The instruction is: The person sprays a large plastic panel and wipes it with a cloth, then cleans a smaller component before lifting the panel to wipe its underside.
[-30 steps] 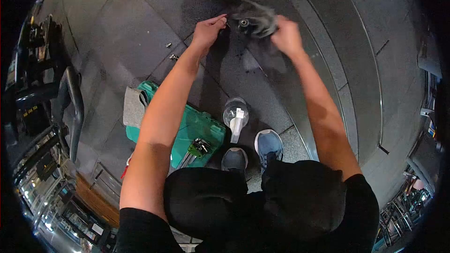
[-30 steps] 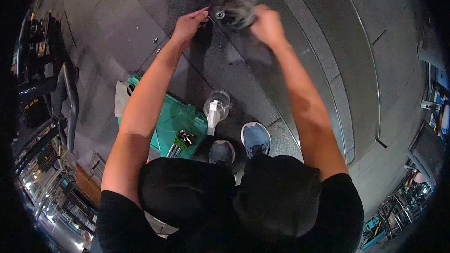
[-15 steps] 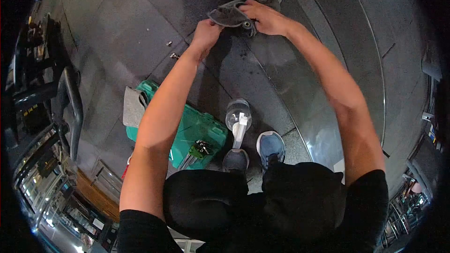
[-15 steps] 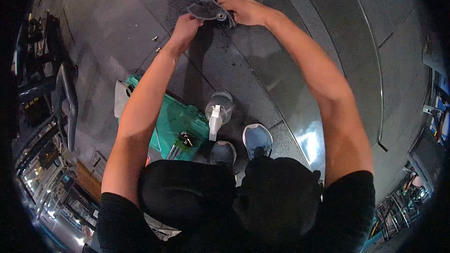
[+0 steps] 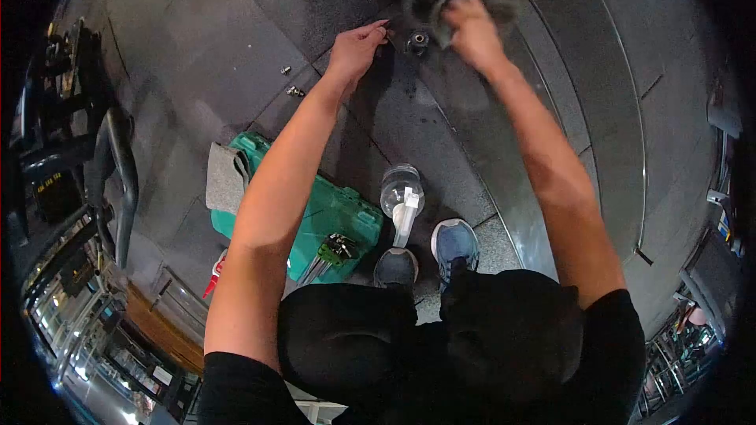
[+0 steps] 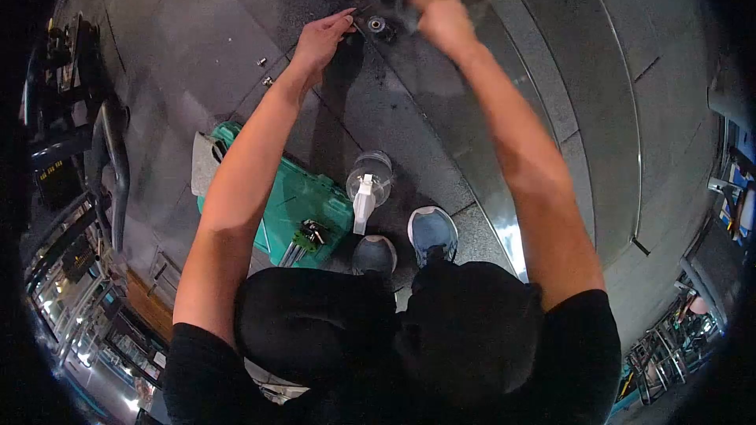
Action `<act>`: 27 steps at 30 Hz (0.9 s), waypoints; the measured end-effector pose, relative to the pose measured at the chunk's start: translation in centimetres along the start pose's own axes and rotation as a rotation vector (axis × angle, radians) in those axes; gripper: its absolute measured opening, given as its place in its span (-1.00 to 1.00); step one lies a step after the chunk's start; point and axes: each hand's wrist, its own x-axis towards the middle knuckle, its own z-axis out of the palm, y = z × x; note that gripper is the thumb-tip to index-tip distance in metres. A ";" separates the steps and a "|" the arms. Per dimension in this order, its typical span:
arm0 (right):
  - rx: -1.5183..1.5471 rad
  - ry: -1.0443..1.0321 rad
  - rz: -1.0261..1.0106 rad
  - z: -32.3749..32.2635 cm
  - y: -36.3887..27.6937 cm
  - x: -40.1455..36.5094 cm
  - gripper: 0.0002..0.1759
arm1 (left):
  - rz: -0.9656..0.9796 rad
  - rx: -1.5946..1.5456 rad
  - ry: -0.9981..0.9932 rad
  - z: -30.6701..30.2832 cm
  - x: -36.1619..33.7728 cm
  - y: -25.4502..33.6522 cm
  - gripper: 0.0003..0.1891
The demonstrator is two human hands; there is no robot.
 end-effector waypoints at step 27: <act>0.436 -0.141 0.032 -5.7 -9.9 -9.2 -0.51 | -0.009 0.090 -0.085 -0.9 0.0 0.2 -0.60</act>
